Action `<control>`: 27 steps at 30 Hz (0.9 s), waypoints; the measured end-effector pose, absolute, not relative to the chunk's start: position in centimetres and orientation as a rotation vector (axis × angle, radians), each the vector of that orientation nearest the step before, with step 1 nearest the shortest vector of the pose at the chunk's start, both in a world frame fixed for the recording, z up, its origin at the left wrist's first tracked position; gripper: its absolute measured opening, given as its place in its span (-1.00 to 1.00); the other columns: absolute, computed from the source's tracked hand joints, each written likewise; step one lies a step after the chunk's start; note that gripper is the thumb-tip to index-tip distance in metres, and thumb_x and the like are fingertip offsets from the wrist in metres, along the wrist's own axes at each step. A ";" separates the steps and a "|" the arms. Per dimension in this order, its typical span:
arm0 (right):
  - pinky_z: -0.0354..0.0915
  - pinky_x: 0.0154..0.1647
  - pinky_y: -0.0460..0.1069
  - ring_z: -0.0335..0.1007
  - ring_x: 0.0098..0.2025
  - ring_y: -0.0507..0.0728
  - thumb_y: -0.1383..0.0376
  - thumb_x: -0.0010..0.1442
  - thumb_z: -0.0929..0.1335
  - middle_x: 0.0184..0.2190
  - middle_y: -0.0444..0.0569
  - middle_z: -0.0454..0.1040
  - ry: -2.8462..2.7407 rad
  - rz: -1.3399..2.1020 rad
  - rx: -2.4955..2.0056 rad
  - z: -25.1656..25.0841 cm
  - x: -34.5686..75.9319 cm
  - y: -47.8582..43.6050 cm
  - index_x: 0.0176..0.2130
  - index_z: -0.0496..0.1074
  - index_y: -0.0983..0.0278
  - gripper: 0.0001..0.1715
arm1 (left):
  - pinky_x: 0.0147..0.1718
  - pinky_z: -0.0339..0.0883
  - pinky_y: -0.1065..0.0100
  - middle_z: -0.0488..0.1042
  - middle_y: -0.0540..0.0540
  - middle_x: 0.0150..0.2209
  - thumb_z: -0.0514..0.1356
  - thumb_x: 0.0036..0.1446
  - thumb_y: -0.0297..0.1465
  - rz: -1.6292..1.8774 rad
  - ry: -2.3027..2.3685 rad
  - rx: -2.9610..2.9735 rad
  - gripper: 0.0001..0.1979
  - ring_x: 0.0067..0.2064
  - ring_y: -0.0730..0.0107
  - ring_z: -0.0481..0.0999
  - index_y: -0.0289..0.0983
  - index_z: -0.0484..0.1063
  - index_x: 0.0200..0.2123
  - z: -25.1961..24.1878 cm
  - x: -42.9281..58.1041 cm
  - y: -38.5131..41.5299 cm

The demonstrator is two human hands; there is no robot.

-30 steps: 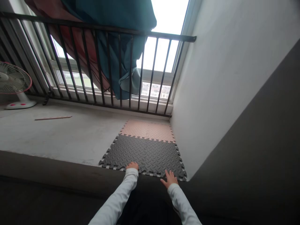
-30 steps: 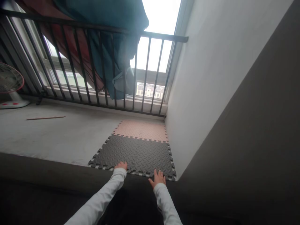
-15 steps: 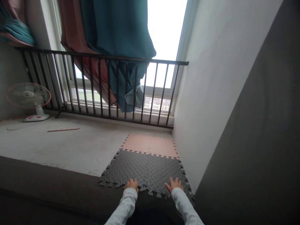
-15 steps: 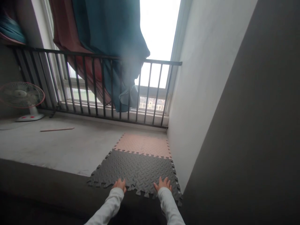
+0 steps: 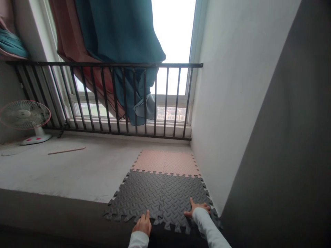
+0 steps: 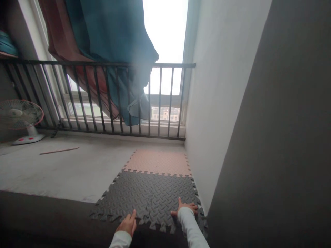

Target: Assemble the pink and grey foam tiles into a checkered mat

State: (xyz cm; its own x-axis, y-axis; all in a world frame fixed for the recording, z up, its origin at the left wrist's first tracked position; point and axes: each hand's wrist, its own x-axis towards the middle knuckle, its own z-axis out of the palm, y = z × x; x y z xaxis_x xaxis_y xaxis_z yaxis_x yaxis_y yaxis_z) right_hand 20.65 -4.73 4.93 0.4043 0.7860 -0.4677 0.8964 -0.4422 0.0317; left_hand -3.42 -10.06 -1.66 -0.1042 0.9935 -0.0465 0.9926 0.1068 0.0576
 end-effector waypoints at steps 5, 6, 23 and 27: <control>-0.03 -0.14 0.42 -0.13 0.12 0.50 -0.20 -0.41 0.33 0.14 0.27 -0.03 1.492 -0.596 2.352 4.8 21.0 -4.4 0.14 -0.09 0.04 0.17 | -0.34 0.25 0.52 0.45 -0.08 -0.31 -0.11 0.08 -0.46 0.321 2.282 2.165 -0.61 -0.30 0.47 0.44 -0.13 0.33 -0.07 0.8 -5.2 -8.9; -0.03 -0.14 0.42 -0.14 0.12 0.51 -0.20 -0.42 0.33 0.14 0.26 -0.02 1.498 -0.590 2.352 4.8 21.0 -4.4 0.13 -0.09 0.03 0.17 | -0.36 0.25 0.51 0.45 -0.07 -0.32 -0.11 0.08 -0.44 0.386 2.287 2.159 -0.62 -0.32 0.47 0.45 -0.12 0.35 -0.09 1.5 -5.5 -8.6; -0.01 -0.13 0.38 -0.10 0.11 0.48 -0.19 -0.35 0.31 0.15 0.25 -0.05 1.484 -0.570 2.303 6.3 20.5 -5.3 0.15 -0.13 0.06 0.14 | -0.54 0.22 0.49 0.37 0.06 -0.66 -0.02 -0.06 -0.20 1.307 2.262 1.322 -0.60 -0.59 0.50 0.36 -0.28 0.47 -0.29 14.4 -14.2 -5.4; -0.08 -0.12 0.42 -0.10 0.10 0.51 -0.17 -0.41 0.35 0.14 0.33 -0.06 1.508 -0.622 2.356 5.6 20.7 -5.0 0.15 -0.10 0.13 0.21 | -0.61 0.28 0.44 0.31 0.07 -0.70 0.06 -0.18 -0.21 1.627 2.142 1.006 -0.63 -0.61 0.47 0.34 -0.32 0.47 -0.36 14.4 -16.3 -5.4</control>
